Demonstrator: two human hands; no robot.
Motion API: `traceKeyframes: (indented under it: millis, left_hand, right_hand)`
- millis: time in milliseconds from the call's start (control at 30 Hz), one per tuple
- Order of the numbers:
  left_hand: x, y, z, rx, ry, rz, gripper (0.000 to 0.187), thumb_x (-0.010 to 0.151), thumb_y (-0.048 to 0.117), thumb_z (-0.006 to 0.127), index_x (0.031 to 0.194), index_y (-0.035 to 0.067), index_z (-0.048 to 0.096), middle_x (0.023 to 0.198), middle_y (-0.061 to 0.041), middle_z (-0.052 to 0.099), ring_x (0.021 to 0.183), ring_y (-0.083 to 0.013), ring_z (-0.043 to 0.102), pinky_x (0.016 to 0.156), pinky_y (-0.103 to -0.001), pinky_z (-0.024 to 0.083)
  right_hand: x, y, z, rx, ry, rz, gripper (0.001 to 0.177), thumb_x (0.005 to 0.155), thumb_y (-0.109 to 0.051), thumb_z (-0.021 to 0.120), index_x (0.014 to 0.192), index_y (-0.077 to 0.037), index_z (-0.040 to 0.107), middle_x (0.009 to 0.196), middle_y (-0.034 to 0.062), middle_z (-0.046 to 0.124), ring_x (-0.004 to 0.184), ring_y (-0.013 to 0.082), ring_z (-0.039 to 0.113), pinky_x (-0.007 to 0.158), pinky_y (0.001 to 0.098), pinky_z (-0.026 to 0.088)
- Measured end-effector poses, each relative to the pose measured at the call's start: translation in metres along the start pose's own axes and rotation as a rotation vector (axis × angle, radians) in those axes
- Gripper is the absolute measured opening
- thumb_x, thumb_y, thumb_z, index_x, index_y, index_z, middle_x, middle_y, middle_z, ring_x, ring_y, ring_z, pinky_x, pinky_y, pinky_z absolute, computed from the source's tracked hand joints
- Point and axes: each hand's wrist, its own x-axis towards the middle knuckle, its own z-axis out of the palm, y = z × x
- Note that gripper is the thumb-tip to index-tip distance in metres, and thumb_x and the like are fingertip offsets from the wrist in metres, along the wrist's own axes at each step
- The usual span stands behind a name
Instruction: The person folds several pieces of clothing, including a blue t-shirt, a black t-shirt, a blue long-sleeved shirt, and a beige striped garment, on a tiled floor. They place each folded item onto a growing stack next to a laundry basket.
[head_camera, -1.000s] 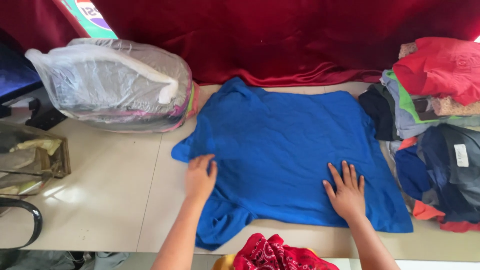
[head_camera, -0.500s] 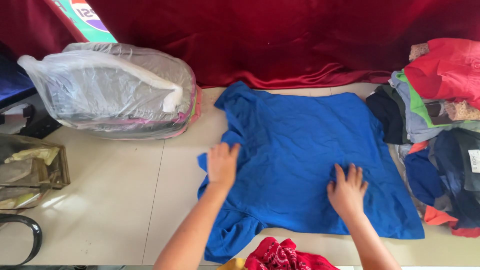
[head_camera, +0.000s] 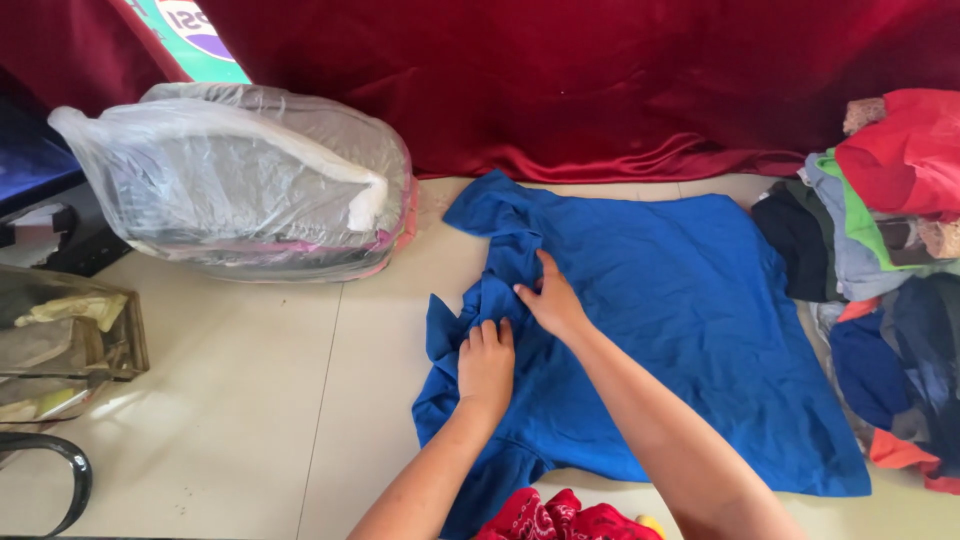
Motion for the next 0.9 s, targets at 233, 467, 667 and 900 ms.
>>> traceKeyframes:
  millis: [233,467,667,900]
  left_hand:
    - [0.054,-0.108,-0.004,-0.086,-0.091,-0.474,0.035,0.094,0.053,0.062,0.091,0.02,0.073,0.074,-0.008,0.066,0.063,-0.0334,0.072,0.056,-0.046,0.056]
    - [0.068,-0.182,-0.006,-0.423,-0.392,-0.647,0.04,0.095,0.057,0.063,0.105,0.02,0.075,0.08,-0.014,0.075,0.085,-0.04,0.073,0.073,-0.051,0.057]
    - [0.059,-0.18,0.001,-0.603,-0.476,-0.583,0.04,0.085,0.052,0.074,0.091,0.013,0.077,0.077,-0.014,0.072,0.08,-0.0349,0.072,0.069,-0.047,0.056]
    - [0.046,-0.184,0.029,-0.956,-0.416,-0.751,0.05,0.082,0.041,0.087,0.117,0.01,0.07,0.092,-0.012,0.072,0.089,-0.0284,0.068,0.072,-0.041,0.054]
  right_hand:
    - [-0.013,0.0,-0.031,0.472,0.025,-0.091,0.069,0.095,-0.013,0.063,0.158,-0.01,0.035,0.114,0.0246,0.068,0.094,0.0325,0.073,0.073,0.0377,0.064]
    - [-0.061,0.031,-0.074,0.088,0.236,-0.321,0.063,0.086,-0.001,0.064,0.147,-0.014,0.056,0.122,0.0192,0.063,0.11,0.0349,0.068,0.087,0.042,0.061]
    - [-0.087,0.114,-0.096,-0.512,0.444,-0.35,0.062,0.094,-0.026,0.064,0.154,-0.024,0.049,0.142,0.0138,0.053,0.138,0.0343,0.05,0.111,0.0537,0.042]
    - [-0.116,0.14,-0.107,-0.603,0.37,-0.227,0.054,0.105,-0.037,0.049,0.156,-0.024,0.043,0.161,0.0121,0.038,0.154,0.0291,0.032,0.126,0.0502,0.024]
